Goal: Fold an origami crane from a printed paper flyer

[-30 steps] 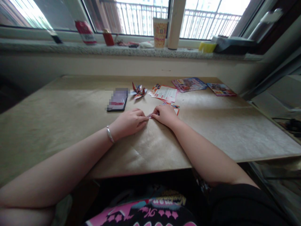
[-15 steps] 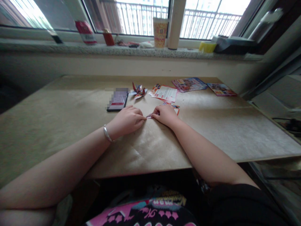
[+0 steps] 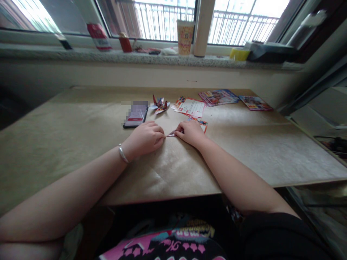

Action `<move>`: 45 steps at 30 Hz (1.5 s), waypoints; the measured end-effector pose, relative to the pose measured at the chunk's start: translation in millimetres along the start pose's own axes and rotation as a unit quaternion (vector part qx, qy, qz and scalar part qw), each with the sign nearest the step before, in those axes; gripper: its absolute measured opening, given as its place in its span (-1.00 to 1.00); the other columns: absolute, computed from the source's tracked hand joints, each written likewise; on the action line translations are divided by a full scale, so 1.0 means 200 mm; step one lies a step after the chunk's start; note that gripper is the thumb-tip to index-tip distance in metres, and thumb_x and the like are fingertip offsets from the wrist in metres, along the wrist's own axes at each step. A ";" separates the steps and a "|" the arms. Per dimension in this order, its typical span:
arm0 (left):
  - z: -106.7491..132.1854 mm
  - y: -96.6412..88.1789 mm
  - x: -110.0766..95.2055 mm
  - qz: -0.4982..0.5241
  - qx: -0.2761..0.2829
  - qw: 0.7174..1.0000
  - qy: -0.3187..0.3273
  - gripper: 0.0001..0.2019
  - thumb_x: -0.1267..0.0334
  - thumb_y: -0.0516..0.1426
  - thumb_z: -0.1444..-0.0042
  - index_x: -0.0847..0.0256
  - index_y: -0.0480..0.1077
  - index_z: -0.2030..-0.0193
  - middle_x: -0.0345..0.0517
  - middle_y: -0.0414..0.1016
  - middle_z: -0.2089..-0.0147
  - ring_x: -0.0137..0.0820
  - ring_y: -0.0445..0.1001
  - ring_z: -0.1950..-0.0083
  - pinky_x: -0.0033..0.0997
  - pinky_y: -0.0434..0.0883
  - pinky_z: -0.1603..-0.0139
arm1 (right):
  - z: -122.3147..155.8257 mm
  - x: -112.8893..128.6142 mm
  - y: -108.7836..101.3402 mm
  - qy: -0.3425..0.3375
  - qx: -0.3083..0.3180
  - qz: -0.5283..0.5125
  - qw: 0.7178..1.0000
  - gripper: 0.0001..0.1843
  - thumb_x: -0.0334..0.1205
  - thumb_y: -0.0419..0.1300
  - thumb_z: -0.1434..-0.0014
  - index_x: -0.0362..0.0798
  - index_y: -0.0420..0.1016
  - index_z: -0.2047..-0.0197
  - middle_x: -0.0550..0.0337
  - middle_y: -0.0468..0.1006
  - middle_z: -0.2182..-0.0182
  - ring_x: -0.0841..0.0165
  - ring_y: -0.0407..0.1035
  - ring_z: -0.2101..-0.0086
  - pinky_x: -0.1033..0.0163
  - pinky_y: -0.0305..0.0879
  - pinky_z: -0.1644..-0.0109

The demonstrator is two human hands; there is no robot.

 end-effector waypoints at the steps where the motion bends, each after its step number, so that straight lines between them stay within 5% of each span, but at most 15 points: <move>1: 0.00 0.00 0.00 0.004 -0.003 1.000 -0.002 -0.71 0.30 0.02 -0.22 0.28 0.57 0.34 0.02 0.58 0.24 -0.27 0.48 0.19 -0.18 0.39 0.00 | 0.00 0.00 0.00 -0.003 -0.002 -0.001 1.000 -0.79 -0.07 0.22 -0.16 -0.02 0.57 0.33 0.14 0.63 0.31 0.26 0.43 0.23 0.21 0.15 0.17; 5: 0.00 0.04 0.02 0.067 -0.031 0.997 0.015 -0.71 0.31 0.00 -0.27 0.30 0.49 0.01 0.04 0.54 -0.03 -0.27 0.47 -0.06 -0.26 0.41 -0.12 | 0.00 -0.01 0.01 -0.010 -0.009 -0.006 1.000 -0.79 -0.08 0.21 -0.17 -0.03 0.57 0.33 0.12 0.62 0.32 0.25 0.42 0.25 0.19 0.16 0.16; 9: 0.02 0.09 0.02 0.118 0.012 0.991 0.066 -0.61 0.29 0.02 -0.29 0.21 0.34 -0.23 -0.06 0.42 -0.24 -0.25 0.32 -0.29 -0.22 0.32 -0.29 | 0.01 0.00 -0.01 -0.058 -0.037 -0.048 0.996 -0.84 -0.14 0.23 -0.14 -0.03 0.57 0.30 0.10 0.60 0.30 0.26 0.41 0.23 0.16 0.21 0.08; 13: 0.02 0.06 0.02 0.123 0.024 0.990 0.067 -0.66 0.22 0.05 -0.29 0.23 0.42 -0.15 -0.06 0.48 -0.17 -0.19 0.32 -0.28 -0.17 0.30 -0.31 | 0.04 0.03 -0.05 -0.179 -0.068 -0.082 0.978 -0.87 -0.17 0.23 -0.17 0.03 0.60 0.28 0.11 0.58 0.17 0.25 0.37 0.10 0.10 0.19 -0.09; 19: 0.01 0.02 0.01 0.131 0.004 0.989 0.065 -0.73 0.26 0.04 -0.28 0.23 0.51 0.01 0.03 0.53 0.00 -0.29 0.44 -0.11 -0.27 0.39 -0.18 | 0.05 0.04 -0.06 -0.225 -0.076 -0.021 0.971 -0.77 -0.18 0.13 -0.26 0.11 0.65 0.24 0.14 0.60 0.16 0.21 0.31 0.02 0.04 0.17 -0.17; 24: 0.01 0.05 0.01 0.141 0.022 0.989 0.040 -0.75 0.29 0.02 -0.28 0.24 0.53 0.09 0.00 0.52 0.07 -0.37 0.52 0.10 -0.39 0.45 0.02 | 0.05 0.04 -0.05 -0.213 -0.050 0.009 0.976 -0.71 -0.22 0.08 -0.29 0.09 0.66 0.16 0.11 0.60 0.13 0.21 0.34 0.07 0.07 0.23 -0.11; 45: -0.01 0.08 0.03 0.183 0.004 0.982 0.052 -0.77 0.36 0.05 -0.25 0.20 0.49 0.05 -0.04 0.56 0.03 -0.35 0.50 0.01 -0.33 0.41 -0.09 | 0.07 0.01 -0.05 -0.167 -0.008 -0.062 0.984 -0.70 -0.34 0.12 -0.19 0.08 0.65 0.13 0.14 0.61 0.14 0.27 0.44 0.12 0.16 0.31 -0.05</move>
Point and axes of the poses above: each hand's wrist, its own z-axis away from the middle knuckle, its own y-axis out of the palm, x = y × z, the point moved 4 cm from there along -z, towards the middle knuckle
